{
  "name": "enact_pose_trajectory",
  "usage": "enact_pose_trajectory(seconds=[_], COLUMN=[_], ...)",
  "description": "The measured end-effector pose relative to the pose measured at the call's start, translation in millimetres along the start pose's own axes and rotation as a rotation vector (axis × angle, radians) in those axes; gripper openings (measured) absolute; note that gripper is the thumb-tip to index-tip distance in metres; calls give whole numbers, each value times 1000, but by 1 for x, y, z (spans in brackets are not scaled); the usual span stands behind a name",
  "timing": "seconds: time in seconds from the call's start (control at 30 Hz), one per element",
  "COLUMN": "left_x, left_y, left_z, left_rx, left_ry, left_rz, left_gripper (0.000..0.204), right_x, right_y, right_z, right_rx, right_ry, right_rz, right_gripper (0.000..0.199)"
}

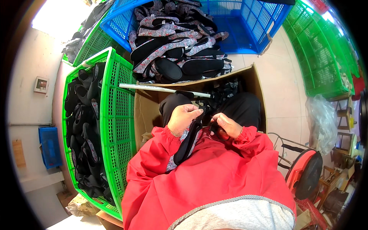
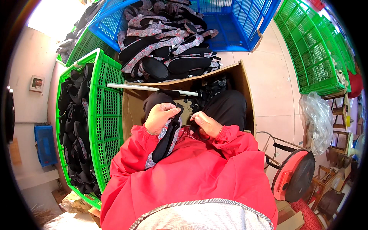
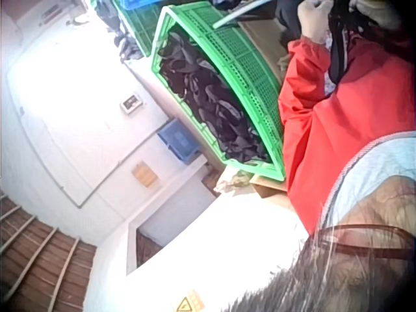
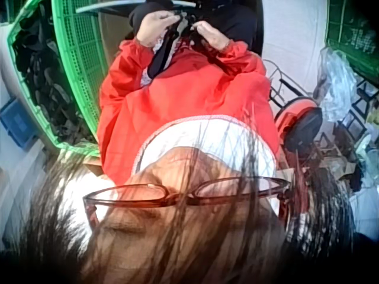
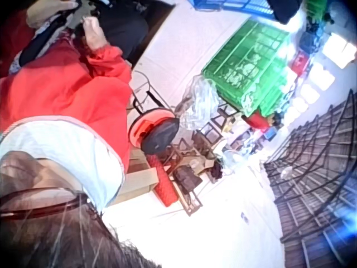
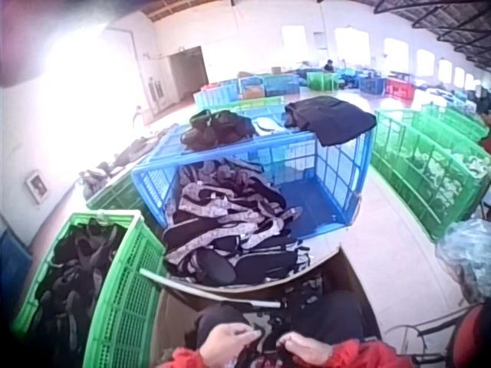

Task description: The person sits on the floor and sews straps onto the soles of black slippers using a needle and thread. They pick up slippers from a blue crate, stitch the attachment points, and place the finished items into a green crate.

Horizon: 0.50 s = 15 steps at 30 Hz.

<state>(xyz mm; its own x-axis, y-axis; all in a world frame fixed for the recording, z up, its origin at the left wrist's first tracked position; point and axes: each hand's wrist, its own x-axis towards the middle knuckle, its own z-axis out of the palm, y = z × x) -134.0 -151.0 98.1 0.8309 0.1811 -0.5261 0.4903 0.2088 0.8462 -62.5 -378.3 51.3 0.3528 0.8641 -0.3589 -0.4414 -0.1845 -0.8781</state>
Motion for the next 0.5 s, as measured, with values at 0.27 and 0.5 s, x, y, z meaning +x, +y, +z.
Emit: enact_pose_trajectory(seconds=[0.27, 0.5], left_x=[0, -3], left_y=[0, 3], left_z=[2, 5], left_rx=[-129, -143], left_ry=[13, 4], left_rz=[7, 6], left_gripper=[6, 4], right_x=[12, 17], right_y=[0, -13], right_z=[13, 18], right_rx=[182, 137], right_ry=[-113, -107], right_rz=[-22, -41], right_gripper=[25, 20])
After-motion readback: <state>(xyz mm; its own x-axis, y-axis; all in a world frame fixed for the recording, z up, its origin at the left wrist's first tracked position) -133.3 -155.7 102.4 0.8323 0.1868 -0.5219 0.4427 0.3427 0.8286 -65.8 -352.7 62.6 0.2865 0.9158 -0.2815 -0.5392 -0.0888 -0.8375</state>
